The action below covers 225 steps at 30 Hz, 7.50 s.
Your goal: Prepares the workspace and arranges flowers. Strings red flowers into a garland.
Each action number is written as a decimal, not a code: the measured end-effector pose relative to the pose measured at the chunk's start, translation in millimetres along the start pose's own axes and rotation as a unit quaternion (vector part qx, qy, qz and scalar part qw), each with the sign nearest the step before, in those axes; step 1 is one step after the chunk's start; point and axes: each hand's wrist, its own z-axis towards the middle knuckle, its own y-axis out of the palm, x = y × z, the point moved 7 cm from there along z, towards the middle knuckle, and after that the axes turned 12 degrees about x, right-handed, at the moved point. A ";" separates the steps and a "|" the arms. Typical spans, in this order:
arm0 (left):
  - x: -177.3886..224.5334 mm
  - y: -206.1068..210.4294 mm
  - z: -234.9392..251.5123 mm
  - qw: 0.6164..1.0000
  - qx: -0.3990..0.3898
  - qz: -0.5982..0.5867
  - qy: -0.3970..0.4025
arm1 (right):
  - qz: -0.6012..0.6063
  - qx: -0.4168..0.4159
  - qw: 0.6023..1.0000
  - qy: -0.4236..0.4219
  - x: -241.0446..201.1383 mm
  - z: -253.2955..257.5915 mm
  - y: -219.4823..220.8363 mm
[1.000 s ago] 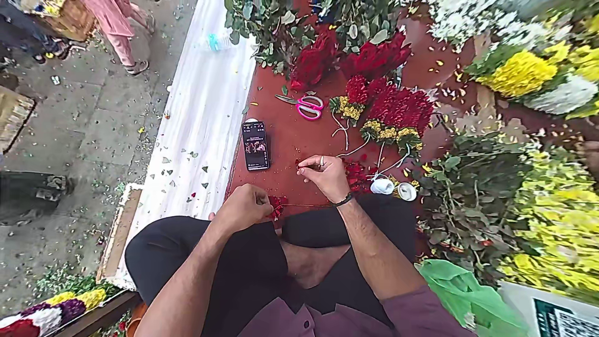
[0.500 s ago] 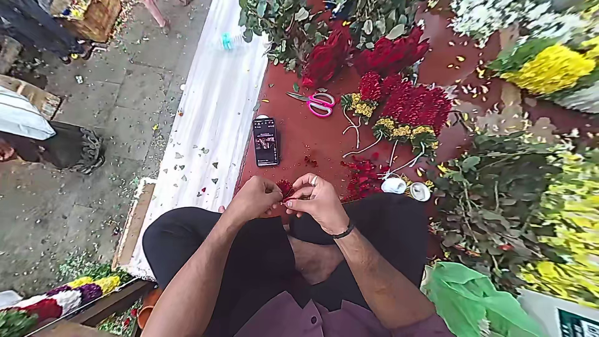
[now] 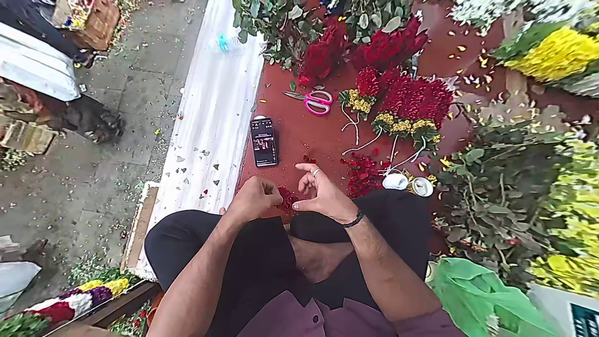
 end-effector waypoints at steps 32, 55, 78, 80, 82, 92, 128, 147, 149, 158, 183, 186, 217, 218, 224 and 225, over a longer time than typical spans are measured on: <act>16.2 -23.3 -13.1 0.995 0.074 0.071 -0.002 | 0.186 -0.057 0.971 -0.139 -24.6 -5.5 -7.0; -19.3 -14.3 -16.0 0.987 0.013 0.148 -0.057 | -0.333 0.095 0.933 0.096 85.4 102.7 -99.3; -21.6 -13.4 -17.5 0.989 0.036 0.129 -0.059 | 0.085 0.144 0.986 0.027 40.8 65.2 -47.7; -23.0 -12.5 -16.7 0.989 0.035 0.130 -0.056 | 0.084 0.130 0.988 0.017 38.1 63.6 -45.1; -24.2 -11.1 -15.8 0.990 0.033 0.125 -0.051 | 0.091 0.117 0.989 0.013 38.6 63.7 -43.9; -24.5 -10.1 -14.6 0.991 0.032 0.121 -0.051 | 0.147 0.087 0.985 0.022 37.9 65.7 -38.6; -23.2 -9.9 -12.0 0.992 0.034 0.110 -0.050 | 0.005 0.097 0.989 -0.109 10.8 55.2 -36.2; -23.8 -9.2 -13.4 0.996 0.047 0.016 -0.068 | 0.183 0.025 0.983 0.017 -21.9 -12.5 22.1; -21.5 -3.6 -14.1 0.997 0.030 -0.033 -0.063 | 0.143 0.033 0.989 0.024 -13.4 -10.2 29.7; -15.9 1.2 -14.7 0.995 0.023 -0.092 -0.043 | 0.021 0.080 0.997 0.000 -4.9 -3.4 30.2; -8.5 -22.0 -24.2 0.977 0.096 0.173 -0.076 | 0.040 -0.119 0.978 -0.169 -31.1 -11.5 21.9; 37.5 4.6 -42.4 0.964 -0.068 0.256 0.027 | 0.093 -0.089 0.971 -0.200 -41.2 -7.7 10.9; -12.6 -20.4 -25.3 0.987 0.024 0.155 -0.022 | -0.196 0.085 0.975 0.064 78.6 91.2 -79.8; -11.0 -21.3 -25.5 0.987 0.017 0.159 -0.018 | -0.239 0.087 0.966 0.040 87.7 106.4 -74.9; -11.7 -27.8 -33.2 0.986 -0.048 0.157 0.018 | -0.401 -0.026 0.907 -0.122 95.4 117.7 17.4; -10.3 -29.7 -33.6 0.988 -0.042 0.148 0.026 | -0.404 -0.066 0.900 -0.149 88.9 102.5 35.6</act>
